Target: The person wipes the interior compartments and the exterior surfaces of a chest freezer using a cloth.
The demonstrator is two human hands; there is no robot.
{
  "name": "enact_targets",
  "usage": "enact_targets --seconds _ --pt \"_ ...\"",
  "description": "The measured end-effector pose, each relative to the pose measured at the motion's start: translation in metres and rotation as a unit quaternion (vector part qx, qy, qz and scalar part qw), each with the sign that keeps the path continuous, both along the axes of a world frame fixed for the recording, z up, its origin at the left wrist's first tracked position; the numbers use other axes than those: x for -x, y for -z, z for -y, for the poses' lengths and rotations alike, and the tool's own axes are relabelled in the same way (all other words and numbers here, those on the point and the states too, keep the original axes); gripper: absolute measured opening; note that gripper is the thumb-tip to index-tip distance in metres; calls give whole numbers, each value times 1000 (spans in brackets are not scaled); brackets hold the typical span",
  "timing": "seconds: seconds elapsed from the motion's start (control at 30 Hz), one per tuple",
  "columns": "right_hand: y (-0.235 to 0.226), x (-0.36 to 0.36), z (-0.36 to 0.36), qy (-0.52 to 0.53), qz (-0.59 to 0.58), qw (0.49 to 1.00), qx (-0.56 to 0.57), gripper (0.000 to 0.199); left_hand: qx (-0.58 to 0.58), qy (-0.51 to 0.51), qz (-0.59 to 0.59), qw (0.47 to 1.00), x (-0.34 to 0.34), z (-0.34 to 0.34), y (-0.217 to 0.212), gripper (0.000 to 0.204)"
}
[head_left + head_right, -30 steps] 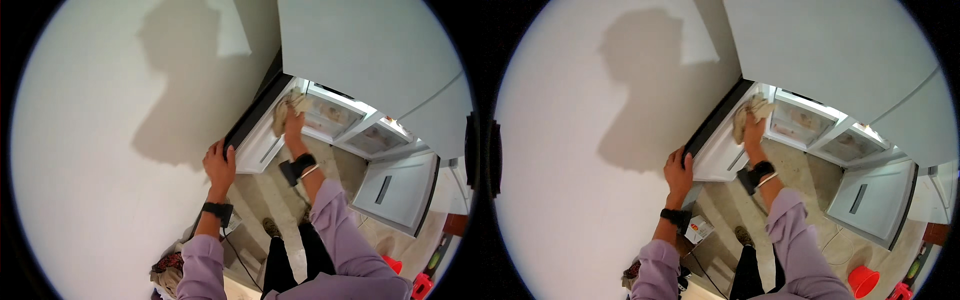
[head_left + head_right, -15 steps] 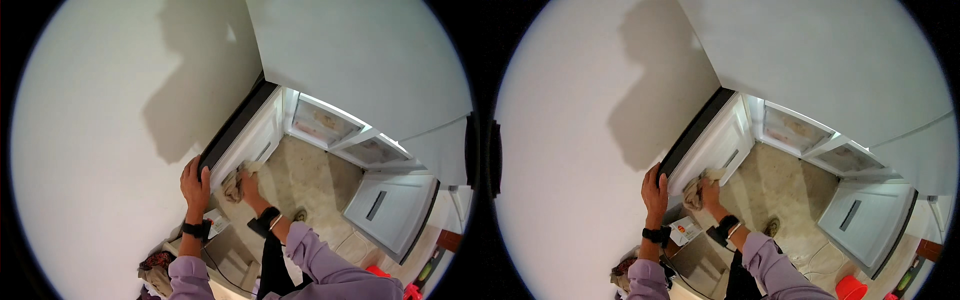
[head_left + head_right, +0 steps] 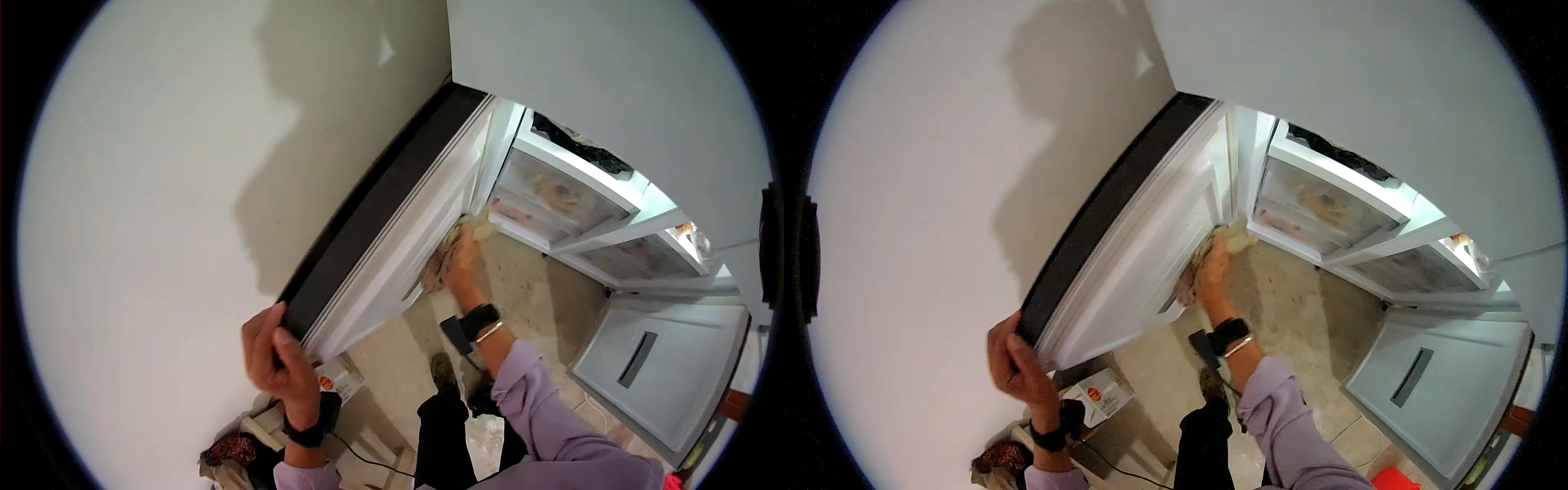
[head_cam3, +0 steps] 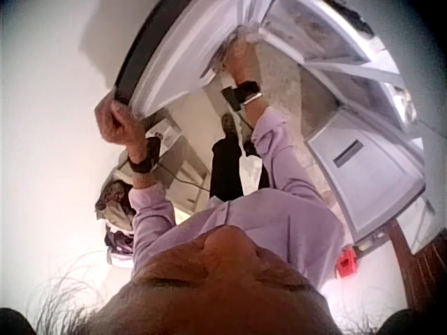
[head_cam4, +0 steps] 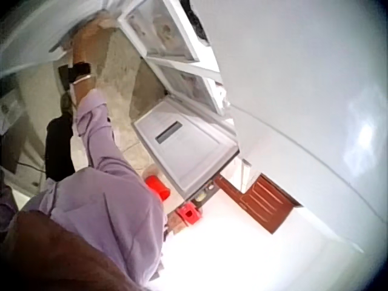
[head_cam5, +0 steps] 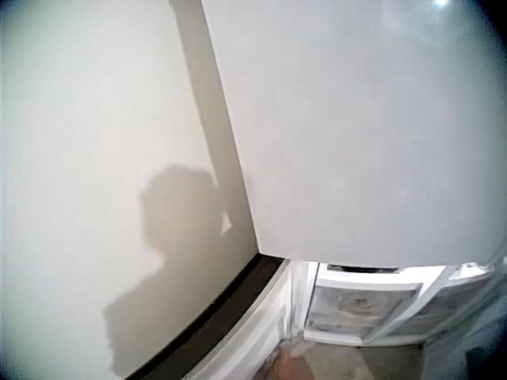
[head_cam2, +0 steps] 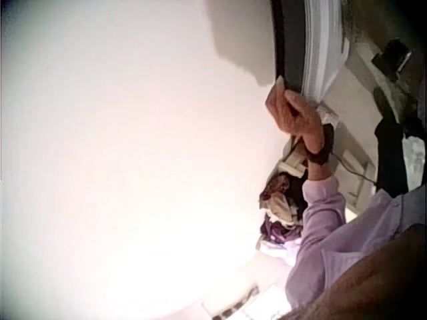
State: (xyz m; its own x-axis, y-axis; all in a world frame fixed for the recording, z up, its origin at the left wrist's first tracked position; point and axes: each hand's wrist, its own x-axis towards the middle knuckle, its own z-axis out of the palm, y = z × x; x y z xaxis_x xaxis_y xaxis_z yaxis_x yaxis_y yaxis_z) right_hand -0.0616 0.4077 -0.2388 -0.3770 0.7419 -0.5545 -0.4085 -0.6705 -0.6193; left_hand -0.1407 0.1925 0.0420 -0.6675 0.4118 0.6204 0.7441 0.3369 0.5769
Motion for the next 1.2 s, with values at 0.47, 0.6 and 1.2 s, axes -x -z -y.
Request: enact_targets --seconds 0.47,0.6,1.2 --pt "222 21 87 -88 -142 972 166 42 -91 -145 -99 980 54 -17 29 42" --pt "206 26 35 -37 -179 956 228 41 -180 -139 -70 971 67 6 42 42" --pt "208 -109 9 -343 -229 890 195 34 569 113 253 774 1 211 152 40"
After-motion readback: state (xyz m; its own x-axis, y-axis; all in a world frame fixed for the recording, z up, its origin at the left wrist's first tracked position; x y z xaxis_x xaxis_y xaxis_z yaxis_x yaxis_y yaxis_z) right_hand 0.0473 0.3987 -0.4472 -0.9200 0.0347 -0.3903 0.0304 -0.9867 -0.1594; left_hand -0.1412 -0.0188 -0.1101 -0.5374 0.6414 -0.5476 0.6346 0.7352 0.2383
